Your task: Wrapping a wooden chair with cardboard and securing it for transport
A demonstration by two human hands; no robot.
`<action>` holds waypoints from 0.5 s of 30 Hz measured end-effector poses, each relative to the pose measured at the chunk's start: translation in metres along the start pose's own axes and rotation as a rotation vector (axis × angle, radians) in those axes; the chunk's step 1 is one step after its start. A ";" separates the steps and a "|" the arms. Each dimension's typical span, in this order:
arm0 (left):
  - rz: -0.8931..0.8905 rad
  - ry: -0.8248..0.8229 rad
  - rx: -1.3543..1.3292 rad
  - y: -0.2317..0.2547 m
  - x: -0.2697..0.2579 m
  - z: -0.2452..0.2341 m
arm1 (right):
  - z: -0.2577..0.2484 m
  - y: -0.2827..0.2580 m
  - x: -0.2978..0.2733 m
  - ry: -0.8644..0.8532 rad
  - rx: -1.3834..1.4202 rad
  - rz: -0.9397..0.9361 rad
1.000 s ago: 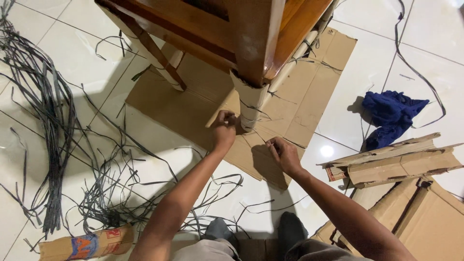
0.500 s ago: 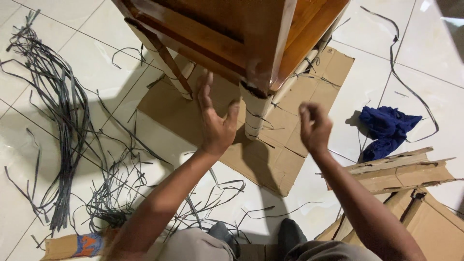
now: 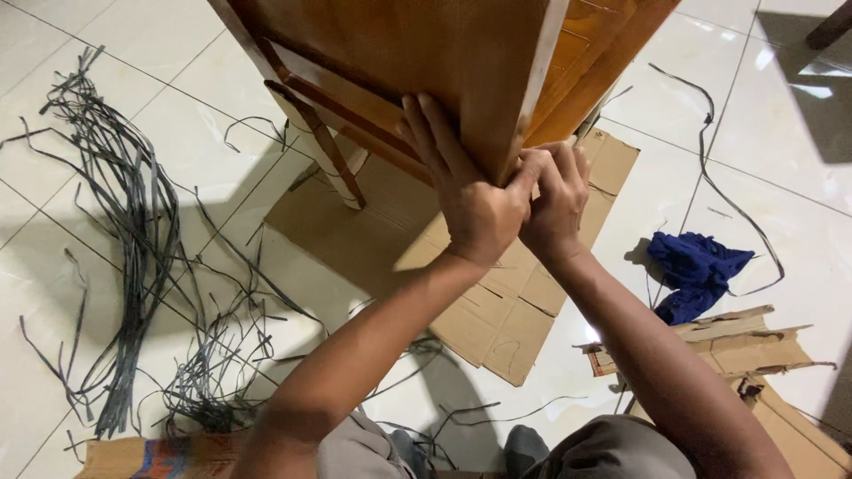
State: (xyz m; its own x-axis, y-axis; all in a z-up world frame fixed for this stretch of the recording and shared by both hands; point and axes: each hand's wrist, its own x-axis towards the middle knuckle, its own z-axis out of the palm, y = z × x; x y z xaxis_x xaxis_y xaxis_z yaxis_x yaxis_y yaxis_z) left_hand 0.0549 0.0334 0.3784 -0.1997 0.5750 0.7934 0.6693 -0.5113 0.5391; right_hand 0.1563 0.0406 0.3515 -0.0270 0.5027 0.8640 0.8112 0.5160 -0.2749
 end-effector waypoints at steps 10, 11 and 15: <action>-0.116 -0.049 -0.101 -0.034 0.019 0.004 | 0.017 0.007 0.016 -0.051 -0.069 -0.054; -0.086 -0.067 -0.094 -0.045 0.020 0.005 | 0.021 0.007 0.018 -0.087 -0.066 -0.069; 0.658 -0.212 0.816 -0.119 0.011 0.018 | 0.030 -0.005 0.031 -0.164 -0.076 -0.160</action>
State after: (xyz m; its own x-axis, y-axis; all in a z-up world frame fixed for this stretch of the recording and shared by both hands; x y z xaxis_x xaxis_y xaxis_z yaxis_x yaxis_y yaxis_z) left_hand -0.0140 0.1121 0.3177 0.4515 0.4812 0.7514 0.8921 -0.2249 -0.3920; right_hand 0.1338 0.0743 0.3675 -0.2481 0.5276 0.8124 0.8304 0.5477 -0.1021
